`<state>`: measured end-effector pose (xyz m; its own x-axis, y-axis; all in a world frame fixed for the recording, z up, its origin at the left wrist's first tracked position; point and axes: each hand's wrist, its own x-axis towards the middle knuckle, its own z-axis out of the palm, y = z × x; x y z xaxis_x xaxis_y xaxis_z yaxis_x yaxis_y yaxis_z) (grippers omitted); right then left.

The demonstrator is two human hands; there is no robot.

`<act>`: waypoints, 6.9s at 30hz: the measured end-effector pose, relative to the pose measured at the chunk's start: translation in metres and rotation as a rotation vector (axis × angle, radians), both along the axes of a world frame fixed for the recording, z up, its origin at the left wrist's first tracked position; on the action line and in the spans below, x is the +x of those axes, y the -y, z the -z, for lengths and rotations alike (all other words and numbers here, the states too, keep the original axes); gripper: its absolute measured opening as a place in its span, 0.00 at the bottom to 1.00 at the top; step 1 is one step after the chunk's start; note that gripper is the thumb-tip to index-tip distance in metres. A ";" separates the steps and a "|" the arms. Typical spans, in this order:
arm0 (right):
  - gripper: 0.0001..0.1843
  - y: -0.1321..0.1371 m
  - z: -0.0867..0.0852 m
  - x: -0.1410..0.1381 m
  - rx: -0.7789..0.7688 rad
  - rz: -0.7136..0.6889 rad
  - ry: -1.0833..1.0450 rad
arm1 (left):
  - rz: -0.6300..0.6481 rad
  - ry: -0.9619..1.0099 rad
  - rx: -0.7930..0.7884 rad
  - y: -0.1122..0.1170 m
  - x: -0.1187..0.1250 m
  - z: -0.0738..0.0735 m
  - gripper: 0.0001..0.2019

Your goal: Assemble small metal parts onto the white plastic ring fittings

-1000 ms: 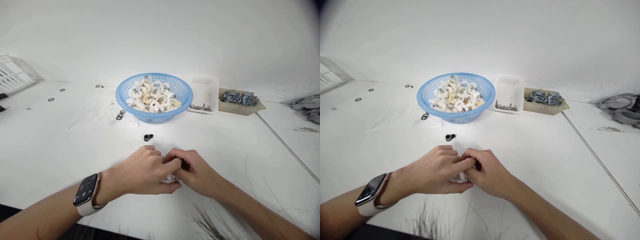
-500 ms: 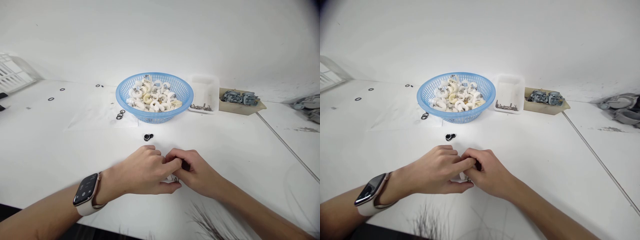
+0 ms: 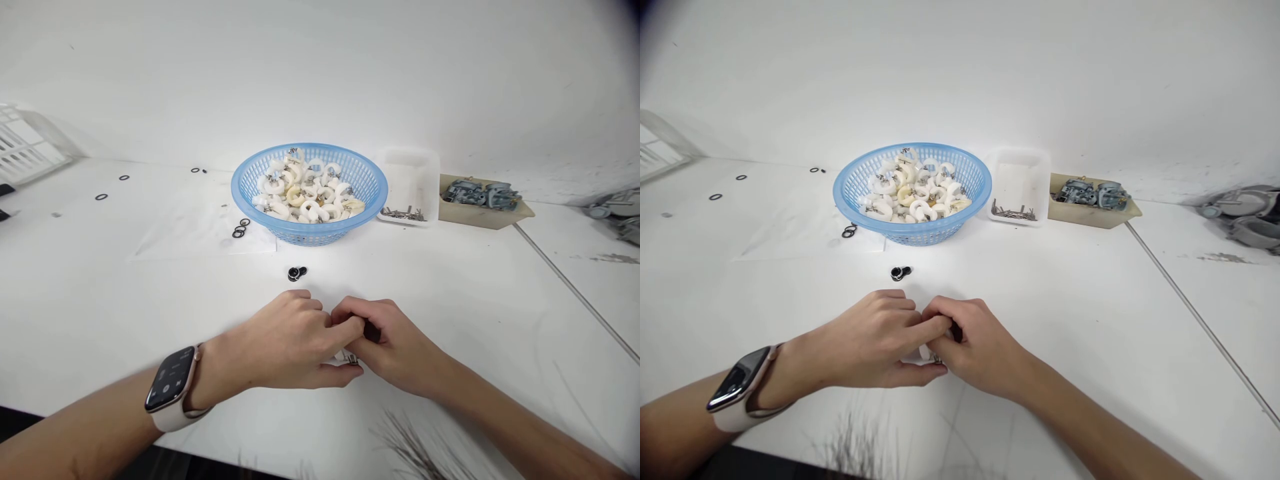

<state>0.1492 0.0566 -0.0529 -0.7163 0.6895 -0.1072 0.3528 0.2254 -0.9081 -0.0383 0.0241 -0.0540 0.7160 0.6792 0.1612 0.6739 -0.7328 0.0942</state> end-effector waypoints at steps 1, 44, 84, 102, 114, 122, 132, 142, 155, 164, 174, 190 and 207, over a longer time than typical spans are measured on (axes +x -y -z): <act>0.09 0.000 0.000 0.000 0.001 0.000 0.000 | 0.000 -0.004 0.002 0.000 0.000 0.000 0.15; 0.10 0.000 0.000 0.000 0.027 -0.016 0.008 | -0.007 -0.019 -0.030 0.001 0.000 -0.001 0.13; 0.12 0.001 0.000 0.000 0.068 -0.019 0.036 | -0.016 -0.056 -0.053 0.003 0.000 -0.004 0.12; 0.12 0.000 -0.001 0.000 0.087 -0.036 0.049 | -0.016 -0.078 -0.098 0.004 0.000 -0.006 0.10; 0.11 0.002 -0.001 0.000 0.069 -0.032 0.038 | -0.025 -0.068 -0.093 0.004 0.000 -0.006 0.10; 0.11 0.002 -0.003 -0.001 0.058 -0.025 0.040 | -0.017 -0.078 -0.109 0.002 0.000 -0.005 0.10; 0.11 0.002 -0.002 -0.001 0.057 -0.025 0.039 | -0.021 -0.080 -0.107 0.003 0.000 -0.007 0.11; 0.11 0.003 -0.002 0.000 0.066 -0.030 0.045 | -0.021 -0.075 -0.108 0.003 -0.001 -0.006 0.10; 0.11 0.002 -0.001 -0.001 0.080 -0.032 0.048 | -0.011 -0.083 -0.089 0.002 0.000 -0.006 0.11; 0.10 0.002 -0.002 -0.001 0.080 -0.032 0.056 | -0.017 -0.093 -0.084 0.002 0.000 -0.007 0.10; 0.12 0.001 0.001 0.000 0.122 -0.048 0.069 | -0.017 -0.094 -0.101 0.004 0.000 -0.007 0.08; 0.12 0.000 0.002 0.001 0.171 -0.067 0.105 | -0.011 -0.077 -0.084 0.003 -0.001 -0.005 0.07; 0.12 0.001 0.002 0.002 0.226 -0.072 0.132 | -0.005 -0.092 -0.067 0.005 -0.002 -0.005 0.07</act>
<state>0.1511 0.0555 -0.0546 -0.7545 0.6542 -0.0524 0.4407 0.4459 -0.7791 -0.0400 0.0195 -0.0495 0.7225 0.6896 0.0489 0.6854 -0.7238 0.0803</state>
